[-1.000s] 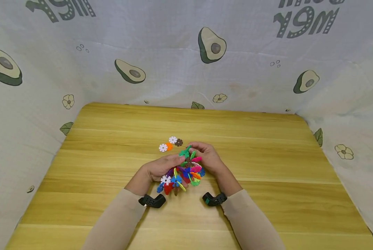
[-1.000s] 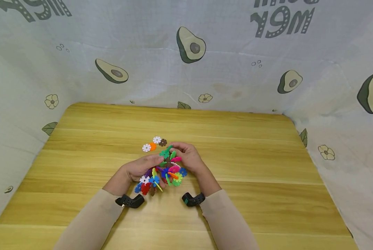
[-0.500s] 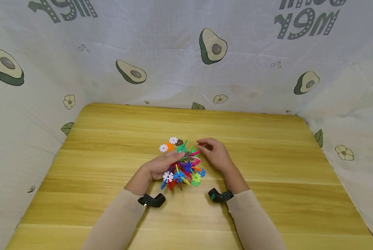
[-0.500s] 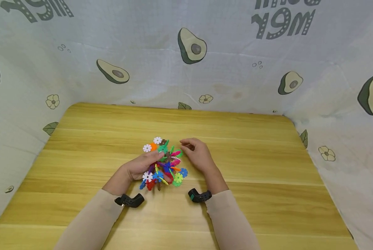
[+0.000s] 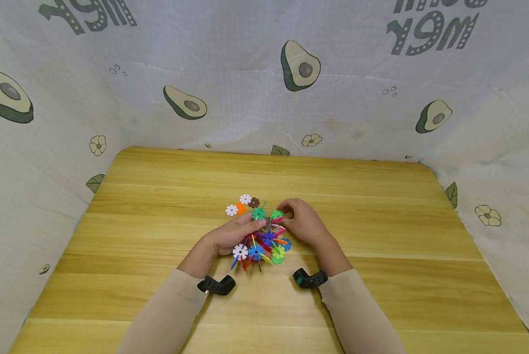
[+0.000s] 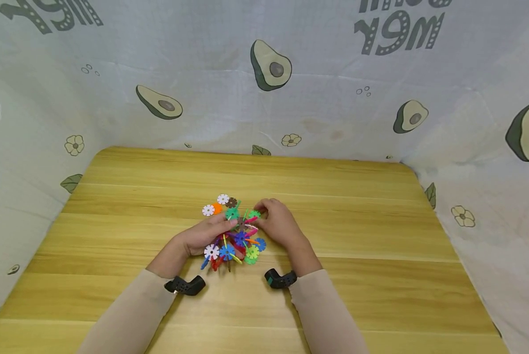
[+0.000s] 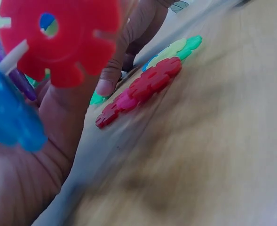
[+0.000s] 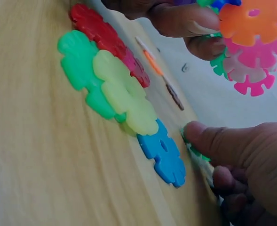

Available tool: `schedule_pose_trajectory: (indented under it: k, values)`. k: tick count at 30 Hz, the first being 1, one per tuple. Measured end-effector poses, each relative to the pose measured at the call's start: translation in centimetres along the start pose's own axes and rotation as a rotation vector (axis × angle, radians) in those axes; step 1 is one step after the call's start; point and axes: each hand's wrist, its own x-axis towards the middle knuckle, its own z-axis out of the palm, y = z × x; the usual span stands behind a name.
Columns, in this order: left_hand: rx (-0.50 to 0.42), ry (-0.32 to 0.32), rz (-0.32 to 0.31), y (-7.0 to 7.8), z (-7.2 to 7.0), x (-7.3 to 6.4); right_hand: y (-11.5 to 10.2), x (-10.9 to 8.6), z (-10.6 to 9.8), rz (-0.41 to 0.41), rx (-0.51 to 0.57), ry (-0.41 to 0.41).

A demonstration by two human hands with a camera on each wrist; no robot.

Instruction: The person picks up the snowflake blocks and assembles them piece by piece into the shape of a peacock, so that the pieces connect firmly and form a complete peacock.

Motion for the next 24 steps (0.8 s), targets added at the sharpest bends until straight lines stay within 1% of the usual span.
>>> schedule_pose_trajectory:
  k: [4,7,9,11,13,16,20,24]
  values:
    - [0.023,0.003,-0.003,-0.02,-0.02,0.01,0.31,0.09,0.19,0.015,0.213,0.045]
    - [0.029,0.008,-0.005,-0.02,-0.02,0.01,0.58,0.15,0.32,-0.002,0.371,0.064]
    - [0.025,0.01,-0.006,-0.02,-0.02,0.01,0.73,0.16,0.38,-0.028,0.442,0.063]
    - [0.02,0.008,-0.005,0.0,-0.02,-0.03,0.74,0.15,0.41,-0.057,0.484,0.057]
    - [0.016,0.01,-0.006,0.0,-0.02,-0.02,0.68,0.08,0.4,-0.081,0.51,0.052]
    - [0.009,0.023,-0.016,-0.02,-0.01,-0.02,0.5,-0.07,0.36,-0.117,0.518,0.059]
    - [-0.006,0.037,-0.025,-0.01,0.0,-0.14,0.38,-0.21,0.34,-0.184,0.486,0.085]
    - [-0.029,0.021,-0.019,-0.07,0.01,-0.22,0.35,-0.25,0.39,-0.233,0.459,0.101]
